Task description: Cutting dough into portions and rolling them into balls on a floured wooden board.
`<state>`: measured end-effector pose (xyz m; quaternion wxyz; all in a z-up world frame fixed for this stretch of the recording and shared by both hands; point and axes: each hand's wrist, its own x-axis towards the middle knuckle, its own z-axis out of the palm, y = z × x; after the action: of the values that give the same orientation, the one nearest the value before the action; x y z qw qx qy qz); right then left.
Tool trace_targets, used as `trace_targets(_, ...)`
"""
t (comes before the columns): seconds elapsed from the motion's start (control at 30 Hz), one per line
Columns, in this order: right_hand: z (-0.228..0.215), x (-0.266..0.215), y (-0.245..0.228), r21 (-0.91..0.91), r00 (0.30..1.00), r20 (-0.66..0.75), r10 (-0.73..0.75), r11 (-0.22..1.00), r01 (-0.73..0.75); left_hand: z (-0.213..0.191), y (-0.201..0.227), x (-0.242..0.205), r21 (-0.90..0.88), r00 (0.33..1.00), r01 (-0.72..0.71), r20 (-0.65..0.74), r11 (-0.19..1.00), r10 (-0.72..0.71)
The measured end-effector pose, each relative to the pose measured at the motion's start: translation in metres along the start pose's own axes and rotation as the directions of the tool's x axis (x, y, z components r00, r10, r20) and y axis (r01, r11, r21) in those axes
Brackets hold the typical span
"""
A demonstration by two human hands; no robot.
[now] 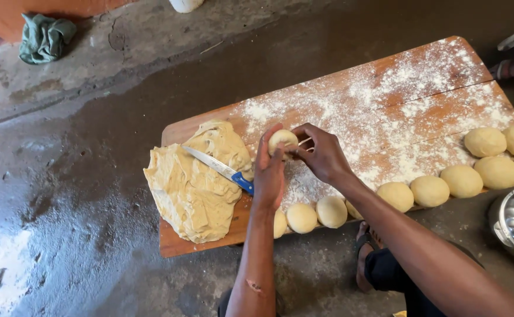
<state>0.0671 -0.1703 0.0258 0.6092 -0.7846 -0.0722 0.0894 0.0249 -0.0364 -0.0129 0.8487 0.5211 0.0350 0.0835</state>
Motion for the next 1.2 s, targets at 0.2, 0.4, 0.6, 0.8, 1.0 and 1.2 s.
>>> trace_targets(0.2, 0.016, -0.009, -0.001, 0.003, 0.969, 0.103, -0.223, 0.975, 0.224, -0.025, -0.009, 0.024, -0.392, 0.958, 0.151, -0.169, 0.907, -0.233)
trace_targets(0.4, 0.030, -0.022, -0.017, 0.106, 0.988, 0.114, -0.100, 0.990, 0.088, -0.027, 0.020, 0.020, -0.431, 0.939, 0.102, -0.256, 0.897, -0.230)
trace_targets(0.6, 0.033, -0.020, -0.010, 0.097, 0.994, 0.052, -0.099, 0.991, 0.093, -0.015, 0.015, 0.011, -0.353, 0.965, 0.081, -0.207, 0.932, -0.162)
trace_targets(0.8, 0.032, -0.009, 0.016, 0.037, 1.000, 0.009, 0.012, 0.999, -0.012, -0.005, 0.004, 0.011, -0.385, 0.978, 0.069, -0.154, 0.920, -0.138)
trace_targets(1.0, 0.009, -0.002, 0.013, 0.077, 0.998, -0.055, -0.035, 0.996, 0.039, -0.023, -0.013, 0.018, -0.127, 0.990, 0.101, -0.083, 0.987, -0.112)
trace_targets(1.2, 0.002, -0.001, 0.012, 0.103, 0.998, -0.049, -0.024, 0.994, 0.029, -0.016, 0.002, 0.007, -0.011, 0.992, 0.060, -0.114, 0.998, -0.061)
